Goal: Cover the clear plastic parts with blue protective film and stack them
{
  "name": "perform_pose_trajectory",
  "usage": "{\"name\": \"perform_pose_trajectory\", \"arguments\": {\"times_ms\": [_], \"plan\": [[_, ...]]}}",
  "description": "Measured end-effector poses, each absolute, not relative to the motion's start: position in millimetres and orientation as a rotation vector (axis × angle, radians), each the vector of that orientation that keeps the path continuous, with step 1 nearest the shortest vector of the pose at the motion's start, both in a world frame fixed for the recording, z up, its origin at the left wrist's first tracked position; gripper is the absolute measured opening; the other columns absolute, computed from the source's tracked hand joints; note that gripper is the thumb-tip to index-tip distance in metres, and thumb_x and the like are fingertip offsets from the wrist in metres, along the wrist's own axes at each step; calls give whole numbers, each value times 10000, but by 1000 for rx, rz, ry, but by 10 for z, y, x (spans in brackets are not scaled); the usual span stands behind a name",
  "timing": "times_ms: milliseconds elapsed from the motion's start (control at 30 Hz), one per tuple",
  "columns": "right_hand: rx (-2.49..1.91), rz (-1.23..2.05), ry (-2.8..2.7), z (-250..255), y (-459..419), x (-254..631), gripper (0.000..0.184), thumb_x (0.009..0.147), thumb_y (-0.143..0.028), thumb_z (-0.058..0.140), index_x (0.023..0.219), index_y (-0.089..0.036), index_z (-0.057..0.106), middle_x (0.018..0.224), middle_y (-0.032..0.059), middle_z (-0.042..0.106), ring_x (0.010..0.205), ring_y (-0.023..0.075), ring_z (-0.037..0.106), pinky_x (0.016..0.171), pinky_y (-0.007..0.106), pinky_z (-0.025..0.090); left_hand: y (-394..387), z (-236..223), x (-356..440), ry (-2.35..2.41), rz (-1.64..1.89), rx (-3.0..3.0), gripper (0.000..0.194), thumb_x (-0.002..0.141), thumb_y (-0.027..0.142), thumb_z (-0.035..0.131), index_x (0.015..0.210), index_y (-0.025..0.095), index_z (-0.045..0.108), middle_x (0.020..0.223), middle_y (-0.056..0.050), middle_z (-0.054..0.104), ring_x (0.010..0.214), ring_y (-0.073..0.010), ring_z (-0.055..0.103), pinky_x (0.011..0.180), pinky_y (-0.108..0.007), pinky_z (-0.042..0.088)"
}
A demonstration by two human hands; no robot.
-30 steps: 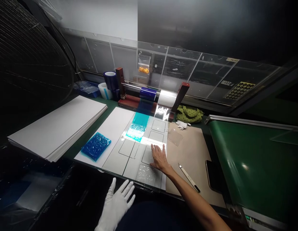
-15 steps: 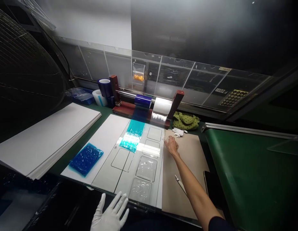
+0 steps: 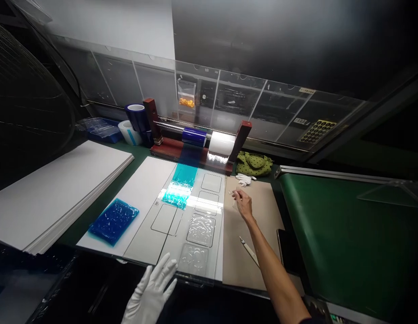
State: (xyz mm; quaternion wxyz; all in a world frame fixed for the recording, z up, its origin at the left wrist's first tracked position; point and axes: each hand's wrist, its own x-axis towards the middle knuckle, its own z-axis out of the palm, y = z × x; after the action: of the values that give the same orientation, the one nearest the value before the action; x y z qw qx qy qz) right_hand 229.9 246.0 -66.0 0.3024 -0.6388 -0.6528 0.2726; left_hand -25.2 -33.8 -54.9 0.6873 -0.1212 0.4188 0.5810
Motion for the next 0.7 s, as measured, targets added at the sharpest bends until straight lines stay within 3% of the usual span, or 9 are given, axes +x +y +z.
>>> {"name": "perform_pose_trajectory", "arguments": {"times_ms": [100, 200, 300, 400, 500, 567, 700], "plan": [[-1507, 850, -1643, -385, 1935, 2303, 409, 890, -456, 365, 931, -150, 633, 827, 73, 674, 733, 164, 598, 653, 264, 451, -329, -595, -222, 1008, 1297, -26, 617, 693, 217, 606, 1294, 191, 470, 1324, -123, 505, 1361, -275, 250, 1140, -431, 93], [-1253, 1193, -1420, -151, 1356, 2125, 353, 846, -475, 499, 874, -157, 650, 746, 50, 650, 643, 133, 538, 551, 234, 397, -266, -474, -74, 1191, 1374, 330, 740, 576, 106, 711, 1277, 202, 494, 1397, -94, 420, 1397, -268, 117, 1143, -374, -3], [-1076, 1541, -1180, 25, 803, 1854, 298, 800, -452, 600, 818, -162, 666, 674, 24, 623, 563, 93, 476, 495, 209, 334, -241, -274, 103, 1309, 1498, 718, 990, 423, 89, 799, 1333, 191, 425, 1470, -104, 296, 1401, -302, 0, 1130, -397, -76], [-934, 1840, -918, 156, 367, 1662, 257, 777, -420, 647, 776, -163, 665, 617, 0, 578, 522, 68, 441, 460, 189, 296, -323, -131, 184, 1392, 1437, 1133, 1186, 366, 138, 847, 1407, 160, 280, 1495, -130, 225, 1396, -339, 17, 1130, -438, -61], [-848, 1976, -672, 229, 111, 1640, 212, 742, -366, 700, 706, -164, 644, 576, -28, 515, 498, 52, 408, 453, 177, 315, -493, -77, 146, 1444, 1357, 1270, 1164, 482, 210, 825, 1439, 163, 164, 1497, -133, 218, 1387, -343, 96, 1133, -454, 11], [-831, 1952, -520, 240, 23, 1684, 188, 700, -319, 744, 675, -170, 630, 594, -34, 505, 515, 53, 425, 478, 175, 365, -614, -60, 94, 1421, 1392, 1233, 1114, 525, 218, 805, 1437, 155, 168, 1477, -145, 263, 1382, -338, 123, 1134, -445, 45], [-818, 1892, -397, 231, -105, 1732, 183, 648, -264, 786, 698, -174, 635, 666, -25, 539, 579, 62, 486, 551, 178, 434, -795, -15, 61, 1339, 1476, 1214, 1225, 354, 220, 875, 1406, 116, 256, 1483, -184, 228, 1388, -370, 31, 1126, -470, -10]]}}
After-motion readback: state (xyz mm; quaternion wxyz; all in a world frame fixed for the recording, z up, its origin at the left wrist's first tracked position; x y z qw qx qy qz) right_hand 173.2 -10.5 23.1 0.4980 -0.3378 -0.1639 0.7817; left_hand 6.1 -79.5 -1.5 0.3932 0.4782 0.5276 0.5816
